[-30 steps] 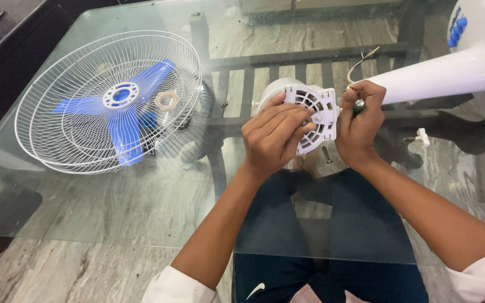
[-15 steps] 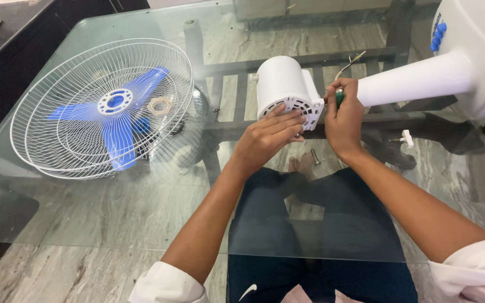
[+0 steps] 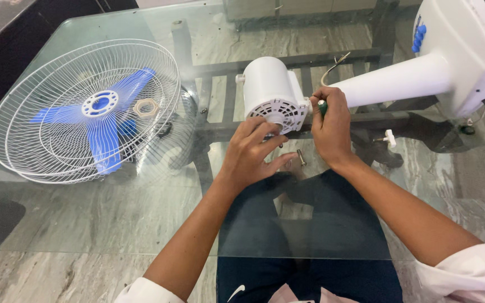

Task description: The person disassembles a white fan motor housing using a green screwdriver, removes the internal rotor and stator assembly, and manipulates the internal components on a glass table.

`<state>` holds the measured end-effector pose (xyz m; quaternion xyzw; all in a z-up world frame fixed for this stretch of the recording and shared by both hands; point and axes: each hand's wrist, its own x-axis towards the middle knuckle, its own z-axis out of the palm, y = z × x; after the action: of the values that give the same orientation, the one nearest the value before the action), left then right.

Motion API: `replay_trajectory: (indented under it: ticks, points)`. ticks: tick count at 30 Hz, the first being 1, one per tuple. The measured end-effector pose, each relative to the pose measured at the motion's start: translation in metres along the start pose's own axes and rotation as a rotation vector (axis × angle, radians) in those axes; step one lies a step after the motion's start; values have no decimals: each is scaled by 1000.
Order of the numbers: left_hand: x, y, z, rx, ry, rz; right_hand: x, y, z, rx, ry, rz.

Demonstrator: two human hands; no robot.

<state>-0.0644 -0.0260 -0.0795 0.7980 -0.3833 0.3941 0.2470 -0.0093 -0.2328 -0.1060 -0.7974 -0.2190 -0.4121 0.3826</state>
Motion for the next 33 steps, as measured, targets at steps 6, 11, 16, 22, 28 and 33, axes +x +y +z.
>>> replay_trajectory:
  ticks: [6,11,16,22,28,33]
  points:
    - [-8,13,27,-36,-106,-854,0,-1,-1,108,-86,137]
    - [-15,-6,45,-864,-81,-1191,3,-7,0,132,-79,126]
    - [-17,-2,60,-1362,-74,-1267,4,-13,1,153,-93,116]
    - [-19,7,68,-1409,-56,-1281,1,-12,3,104,-111,83]
    - [-20,1,63,-1487,-65,-1253,-2,-11,4,28,-135,-4]
    - [-22,-3,58,-1471,-117,-1191,0,-14,7,9,-159,39]
